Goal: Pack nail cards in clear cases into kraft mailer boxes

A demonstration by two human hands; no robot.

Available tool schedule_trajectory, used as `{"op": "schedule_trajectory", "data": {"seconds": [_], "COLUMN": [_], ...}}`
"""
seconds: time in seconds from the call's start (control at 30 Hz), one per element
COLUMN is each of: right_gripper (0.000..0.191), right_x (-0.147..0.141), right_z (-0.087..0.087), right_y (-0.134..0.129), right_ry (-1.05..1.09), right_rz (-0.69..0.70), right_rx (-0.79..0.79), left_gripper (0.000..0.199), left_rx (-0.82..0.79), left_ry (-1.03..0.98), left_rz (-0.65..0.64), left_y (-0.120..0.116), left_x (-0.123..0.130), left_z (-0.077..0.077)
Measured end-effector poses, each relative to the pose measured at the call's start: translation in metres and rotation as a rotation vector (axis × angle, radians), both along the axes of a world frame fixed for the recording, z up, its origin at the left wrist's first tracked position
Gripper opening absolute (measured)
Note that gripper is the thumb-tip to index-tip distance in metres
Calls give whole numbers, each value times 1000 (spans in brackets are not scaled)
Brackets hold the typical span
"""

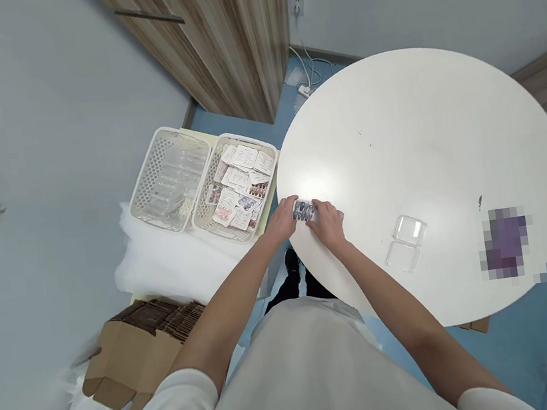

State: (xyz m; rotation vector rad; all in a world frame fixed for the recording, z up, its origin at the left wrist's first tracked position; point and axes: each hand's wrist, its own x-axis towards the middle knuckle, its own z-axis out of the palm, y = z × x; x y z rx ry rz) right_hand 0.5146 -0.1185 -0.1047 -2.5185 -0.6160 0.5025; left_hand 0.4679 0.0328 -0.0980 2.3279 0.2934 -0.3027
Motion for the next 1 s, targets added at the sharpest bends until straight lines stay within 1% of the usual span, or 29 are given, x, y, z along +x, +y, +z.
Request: {"op": "schedule_trajectory", "data": {"seconds": [0.1, 0.23, 0.37, 0.47, 0.57, 0.7, 0.83, 0.9, 1.0], "right_gripper": [55, 59, 66, 70, 70, 68, 65, 64, 63], "right_x": [-14, -44, -77, -95, -109, -124, -135, -137, -132], "right_z": [2, 7, 18, 29, 39, 53, 58, 58, 57], "right_y": [-6, -18, -35, -52, -74, -112, -152, -170, -194], "right_ry": [6, 41, 59, 34, 7, -21, -31, -18, 21], "right_rz": [35, -2, -27, -54, -112, -209, -285, -299, -292], "right_rx": [67, 170, 249, 259, 255, 251, 251, 259, 269], "left_gripper": [63, 65, 64, 62, 62, 62, 65, 64, 62], "left_rx": [-37, -83, -115, -124, -121, -155, -221, -238, -235], "left_ry": [-38, -42, -82, -124, -159, -185, -156, -131, -118], "left_rz": [-3, -54, -116, -192, -292, -437, -567, -596, -600], "left_y": [-4, -8, -14, -23, -39, -69, -100, -115, -135], "left_x": [-17, -46, -73, -83, -83, -76, -70, -67, -60], "left_z": [0, 10, 21, 27, 35, 47, 55, 56, 54]}}
